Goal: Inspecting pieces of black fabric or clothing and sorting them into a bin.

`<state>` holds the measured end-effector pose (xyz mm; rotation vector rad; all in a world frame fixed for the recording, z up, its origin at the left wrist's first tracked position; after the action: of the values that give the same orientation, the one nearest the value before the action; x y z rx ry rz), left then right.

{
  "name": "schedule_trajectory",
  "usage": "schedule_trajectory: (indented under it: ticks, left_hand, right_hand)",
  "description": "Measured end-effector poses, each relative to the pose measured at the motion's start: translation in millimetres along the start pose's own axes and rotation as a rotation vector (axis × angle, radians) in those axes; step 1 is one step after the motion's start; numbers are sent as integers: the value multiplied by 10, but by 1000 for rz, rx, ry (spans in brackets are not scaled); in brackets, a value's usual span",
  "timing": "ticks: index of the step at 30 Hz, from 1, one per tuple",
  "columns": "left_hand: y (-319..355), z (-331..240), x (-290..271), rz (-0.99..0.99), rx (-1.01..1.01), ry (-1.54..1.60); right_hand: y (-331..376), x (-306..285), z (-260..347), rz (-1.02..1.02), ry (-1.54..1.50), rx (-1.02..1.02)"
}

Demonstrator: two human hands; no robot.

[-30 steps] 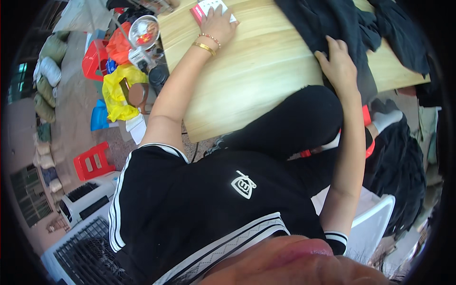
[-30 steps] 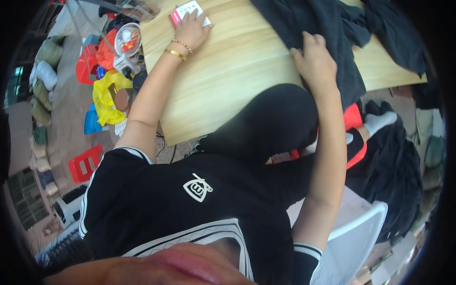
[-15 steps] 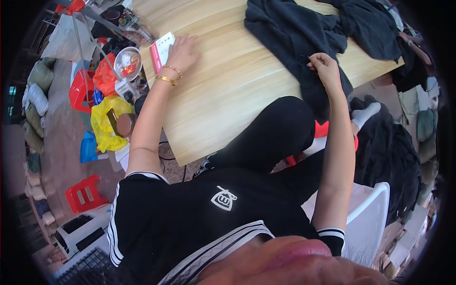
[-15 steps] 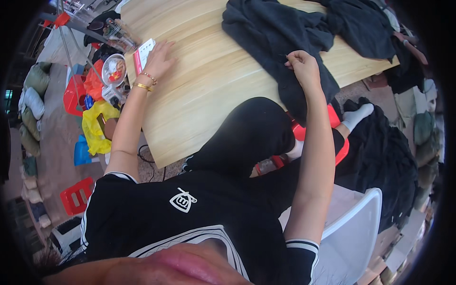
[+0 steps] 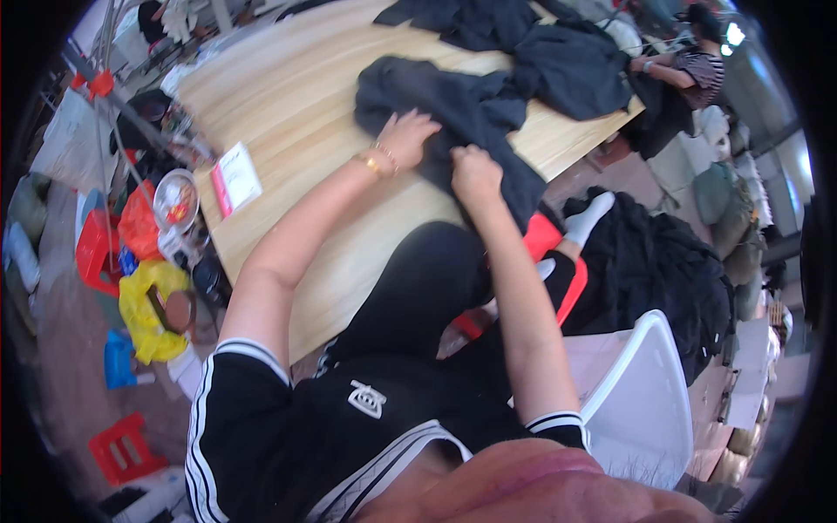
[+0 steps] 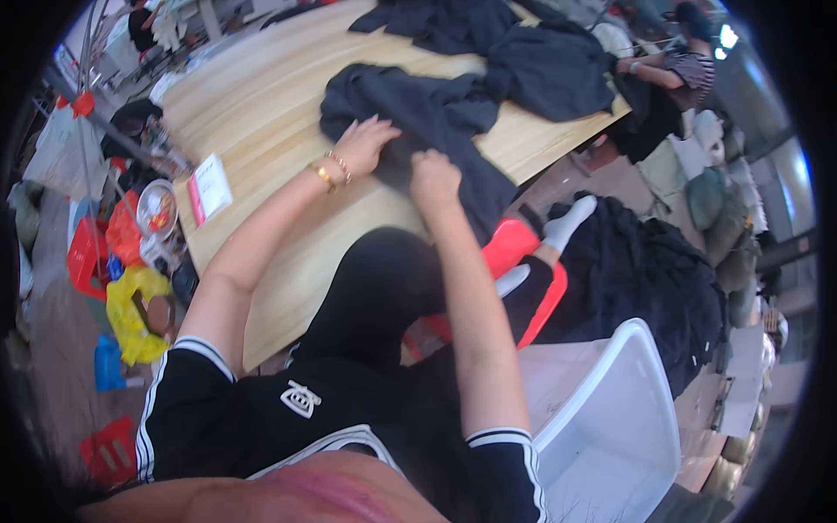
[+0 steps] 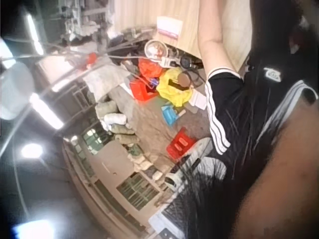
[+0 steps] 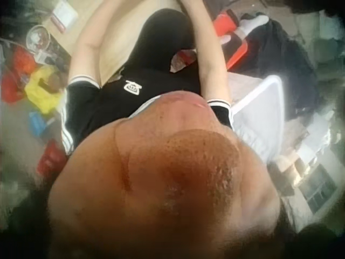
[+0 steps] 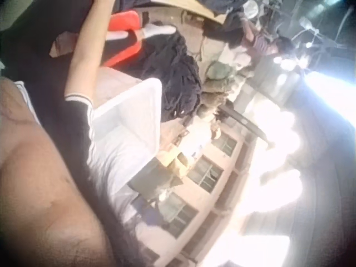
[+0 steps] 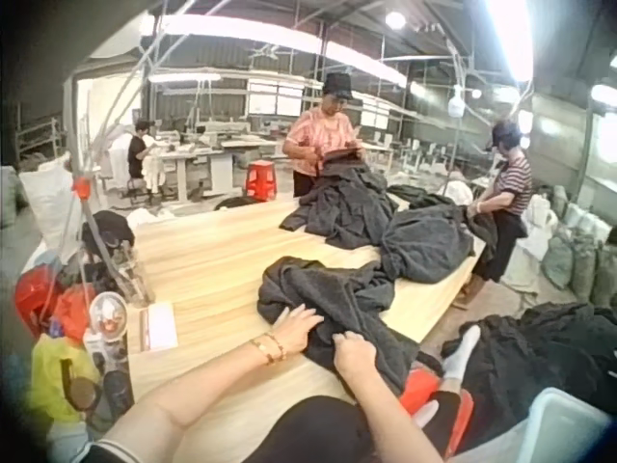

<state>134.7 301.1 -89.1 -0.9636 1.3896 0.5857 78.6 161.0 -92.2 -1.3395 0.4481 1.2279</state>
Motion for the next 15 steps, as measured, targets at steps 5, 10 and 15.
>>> schedule_trajectory:
  ticks: [5, 10, 15]
  left_hand:
    - [-135, -14, 41, -36, 12, -26]
    - [-293, -353, -578, -275, 254, 142]
    - [-294, -1072, -1348, -463, 459, 392]
  right_hand:
    - [101, -321, -331, 131, -520, 484]
    - [231, -1121, -489, -43, -1645, 518]
    - [499, -2648, -788, -473, -1767, 340]
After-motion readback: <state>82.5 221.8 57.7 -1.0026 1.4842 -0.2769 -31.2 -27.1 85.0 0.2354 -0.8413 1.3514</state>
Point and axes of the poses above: each hand's wrist, its own y-axis away from the middle knuckle, its own x-axis out of the palm, z = x × y, the point moved 7 cm from there along -y, towards the middle knuckle, and after that the axes turned 13 degrees about -y, right-handed, at the moved point
